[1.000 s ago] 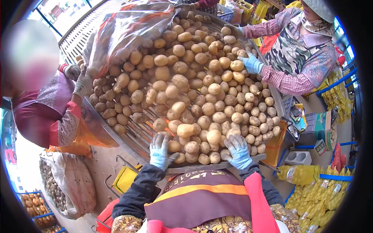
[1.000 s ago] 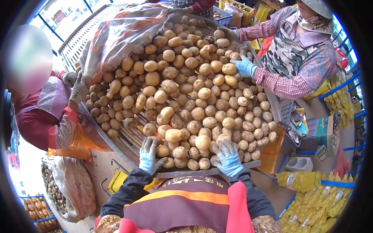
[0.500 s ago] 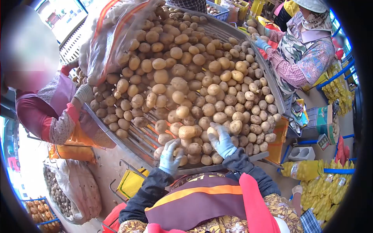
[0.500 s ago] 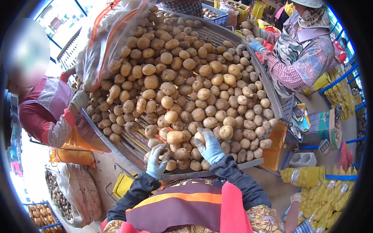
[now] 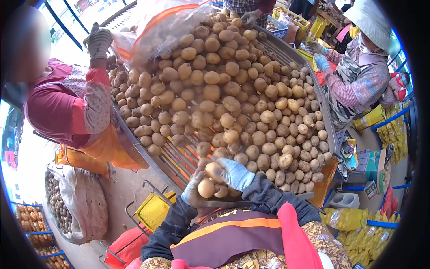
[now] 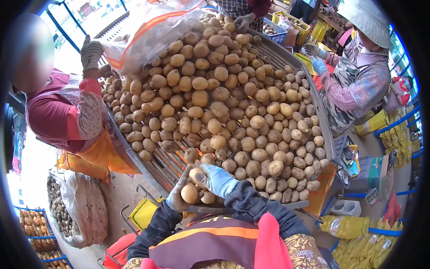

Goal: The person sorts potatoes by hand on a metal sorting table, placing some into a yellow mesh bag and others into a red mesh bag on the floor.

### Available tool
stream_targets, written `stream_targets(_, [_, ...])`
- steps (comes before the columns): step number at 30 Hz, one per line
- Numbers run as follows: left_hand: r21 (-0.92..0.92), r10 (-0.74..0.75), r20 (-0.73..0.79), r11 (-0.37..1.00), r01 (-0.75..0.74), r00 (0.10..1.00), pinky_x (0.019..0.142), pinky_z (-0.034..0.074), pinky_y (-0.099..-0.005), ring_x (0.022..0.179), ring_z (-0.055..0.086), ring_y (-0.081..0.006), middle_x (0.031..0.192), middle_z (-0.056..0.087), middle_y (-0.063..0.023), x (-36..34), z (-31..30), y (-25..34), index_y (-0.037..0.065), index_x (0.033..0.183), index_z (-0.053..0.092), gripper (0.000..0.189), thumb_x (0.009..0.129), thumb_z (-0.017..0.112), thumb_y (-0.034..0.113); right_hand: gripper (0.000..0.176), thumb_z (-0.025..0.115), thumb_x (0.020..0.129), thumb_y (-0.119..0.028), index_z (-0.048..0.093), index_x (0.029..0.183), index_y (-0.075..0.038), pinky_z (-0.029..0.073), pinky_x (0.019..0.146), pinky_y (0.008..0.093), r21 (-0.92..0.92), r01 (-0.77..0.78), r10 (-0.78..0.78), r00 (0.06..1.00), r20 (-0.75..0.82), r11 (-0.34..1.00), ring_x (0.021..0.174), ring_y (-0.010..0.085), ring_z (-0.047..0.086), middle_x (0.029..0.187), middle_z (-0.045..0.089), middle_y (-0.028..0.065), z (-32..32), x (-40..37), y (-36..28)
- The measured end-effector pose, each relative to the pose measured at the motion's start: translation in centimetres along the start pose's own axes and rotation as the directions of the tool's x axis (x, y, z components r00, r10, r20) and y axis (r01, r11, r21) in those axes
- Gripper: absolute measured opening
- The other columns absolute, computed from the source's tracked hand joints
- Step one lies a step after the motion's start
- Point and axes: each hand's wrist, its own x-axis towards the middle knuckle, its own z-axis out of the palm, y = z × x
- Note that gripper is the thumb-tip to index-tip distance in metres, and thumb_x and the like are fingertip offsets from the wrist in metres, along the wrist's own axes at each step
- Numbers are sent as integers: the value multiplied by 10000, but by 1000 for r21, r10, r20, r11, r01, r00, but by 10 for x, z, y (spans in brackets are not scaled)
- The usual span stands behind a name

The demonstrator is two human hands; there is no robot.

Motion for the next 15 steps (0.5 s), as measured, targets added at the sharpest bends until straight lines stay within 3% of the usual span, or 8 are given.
stream_targets(1, [-14,-51,3,999,51,999,922,537,-428,1224,537,-303,1347,505,-122,-1,-10,-2,142,1443,349,617,917,631,303,451,642,907,-390,599,1186,-37,488,897,463,-141,149,-143,988,54,979,1036,413,600,1089,636,229,-2,4,-8])
stream_targets(2, [-122,-100,46,987,105,994,921,538,-432,1233,529,-317,1354,497,-129,0,-17,-4,137,1450,334,641,911,639,305,404,637,899,-390,632,1124,-55,494,872,456,-238,303,-328,942,-73,923,976,392,616,1023,650,196,-12,15,-11])
stream_targets(3, [-228,-140,94,961,158,986,921,539,-436,1241,521,-331,1361,489,-135,0,-24,-7,133,1458,319,666,905,647,307,393,643,885,-379,626,1129,-71,491,858,453,-339,235,-308,934,-180,911,963,367,608,991,645,166,-21,33,-2])
stream_targets(5, [-185,-102,120,975,123,988,917,540,-443,1246,513,-352,1371,477,-143,-10,-22,-5,149,1461,320,666,904,649,307,494,675,855,-375,566,1233,-76,443,951,461,-497,42,-234,914,-331,867,1131,365,519,1188,569,177,-45,78,15])
stream_targets(7, [-136,-71,143,987,90,987,914,541,-450,1251,505,-372,1381,464,-150,-17,-25,-3,166,1463,321,666,903,651,307,663,722,801,-425,504,1341,-109,393,1018,493,-585,-129,-100,934,-342,801,1244,366,426,1346,448,179,-65,125,23])
stream_targets(9, [-236,-64,12,970,65,998,921,528,-567,1307,433,-454,1443,403,-188,-20,-38,-5,252,1481,336,707,874,698,277,706,732,784,-475,502,1358,-135,383,1026,551,-558,-295,92,928,-362,776,1294,391,367,1414,367,173,-77,162,15])
stream_targets(11, [-168,-12,-51,986,4,999,964,499,-572,1312,444,-419,1434,426,-181,-20,-53,-7,192,1472,350,680,887,679,306,713,744,753,-524,536,1331,-163,397,1004,578,-735,-276,47,947,-316,619,1300,419,344,1429,342,164,-66,162,10])
stream_targets(15, [-131,51,-70,990,-59,996,927,525,-486,1160,554,-341,1276,532,-167,-19,-65,5,203,1430,355,579,933,595,380,723,764,700,-582,573,1291,-213,426,967,546,-784,-215,126,977,-175,583,1247,414,382,1406,361,158,-58,124,19])
